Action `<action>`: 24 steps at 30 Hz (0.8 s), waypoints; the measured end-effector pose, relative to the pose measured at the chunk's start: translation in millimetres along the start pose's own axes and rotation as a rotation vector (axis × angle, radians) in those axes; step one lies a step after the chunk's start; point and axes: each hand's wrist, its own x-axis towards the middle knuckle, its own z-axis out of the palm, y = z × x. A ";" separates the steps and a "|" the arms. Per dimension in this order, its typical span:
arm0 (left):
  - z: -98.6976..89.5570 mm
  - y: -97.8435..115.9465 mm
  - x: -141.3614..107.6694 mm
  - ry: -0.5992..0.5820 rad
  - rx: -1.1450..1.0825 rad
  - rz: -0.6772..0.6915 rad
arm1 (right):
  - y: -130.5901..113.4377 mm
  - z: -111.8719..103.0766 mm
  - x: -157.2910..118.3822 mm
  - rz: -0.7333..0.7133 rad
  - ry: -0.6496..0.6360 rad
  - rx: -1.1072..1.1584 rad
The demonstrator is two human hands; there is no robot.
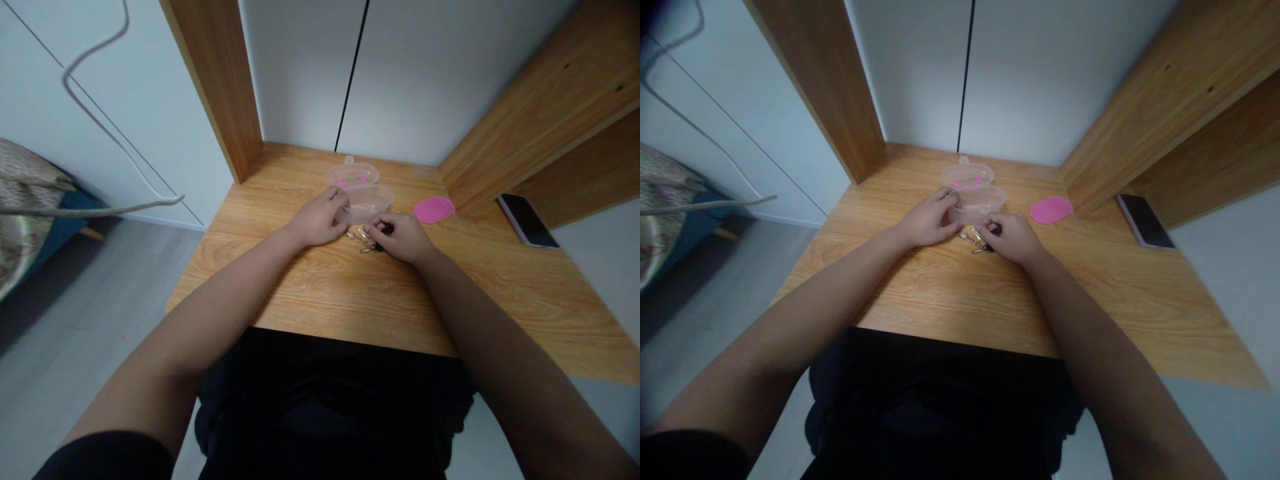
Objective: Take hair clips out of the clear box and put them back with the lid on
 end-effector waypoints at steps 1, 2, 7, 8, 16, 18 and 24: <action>-0.3 0.6 0.3 0.001 -0.002 -0.005 | 1.0 0.5 0.0 0.000 -0.002 0.003; -0.5 1.1 0.6 -0.002 -0.002 -0.008 | 1.8 0.9 0.1 0.002 -0.007 0.004; -0.4 1.2 1.1 -0.007 0.010 -0.019 | 2.3 0.5 1.1 0.007 -0.052 -0.017; -0.3 1.1 0.9 -0.006 0.009 -0.017 | 1.9 0.2 1.3 0.003 -0.055 -0.017; -0.4 0.8 0.8 -0.003 0.009 -0.016 | -0.3 -1.6 1.6 -0.037 -0.047 -0.040; 0.0 0.2 0.9 -0.002 0.018 -0.014 | -0.5 -1.4 1.5 -0.063 -0.029 -0.043; 1.4 -2.1 0.4 -0.001 0.021 -0.001 | -1.2 -1.1 1.0 -0.156 0.053 -0.074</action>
